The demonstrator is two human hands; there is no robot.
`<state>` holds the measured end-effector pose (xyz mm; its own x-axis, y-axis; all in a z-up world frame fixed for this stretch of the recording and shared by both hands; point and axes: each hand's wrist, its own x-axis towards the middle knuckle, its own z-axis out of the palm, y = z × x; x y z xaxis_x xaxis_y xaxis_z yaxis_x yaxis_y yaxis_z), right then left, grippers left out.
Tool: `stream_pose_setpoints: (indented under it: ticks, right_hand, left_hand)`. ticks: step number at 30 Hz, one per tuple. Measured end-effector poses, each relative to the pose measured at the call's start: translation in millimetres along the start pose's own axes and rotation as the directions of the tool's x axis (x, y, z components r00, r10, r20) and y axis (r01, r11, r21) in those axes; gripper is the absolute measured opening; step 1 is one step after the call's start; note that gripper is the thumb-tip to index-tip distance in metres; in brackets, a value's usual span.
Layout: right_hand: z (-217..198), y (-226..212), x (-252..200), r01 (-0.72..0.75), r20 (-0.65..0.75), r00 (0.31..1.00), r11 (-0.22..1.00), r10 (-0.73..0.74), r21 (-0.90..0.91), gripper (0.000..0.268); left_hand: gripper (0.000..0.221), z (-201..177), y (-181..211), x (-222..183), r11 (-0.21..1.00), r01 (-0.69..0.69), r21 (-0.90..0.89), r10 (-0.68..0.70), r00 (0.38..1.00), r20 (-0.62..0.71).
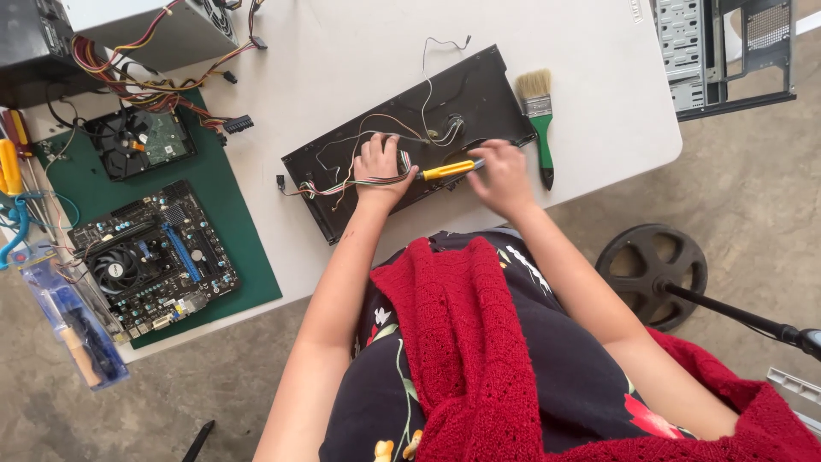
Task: Cleaning a computer case with a brush and manipulating front panel wiring using a screwdriver on a repair bench.
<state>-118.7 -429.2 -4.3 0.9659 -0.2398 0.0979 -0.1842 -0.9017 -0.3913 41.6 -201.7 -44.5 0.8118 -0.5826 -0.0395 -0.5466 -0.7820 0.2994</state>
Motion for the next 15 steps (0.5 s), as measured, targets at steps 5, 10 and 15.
stream_pose_setpoints:
  ticks: [5, 10, 15]
  right_hand:
    - [20, -34, -7, 0.179, 0.236, 0.957, 0.983, -0.166, -0.031, 0.072]
    - [18, -43, -6, 0.136, 0.403, 0.909, 0.989, -0.102, -0.056, 0.074]
    - [20, -41, -4, 0.129, 0.477, 0.874, 0.991, -0.094, -0.043, 0.086]
  left_hand:
    - [0.067, 10, -5, 4, 0.998, 0.018, -0.065, -0.019, 1.000, -0.006]
    - [0.024, 38, -24, 9, 1.000, 0.013, -0.015, -0.014, 0.991, -0.130]
    - [0.018, 1, -11, 4, 0.905, 0.005, -0.425, -0.108, 0.970, -0.220]
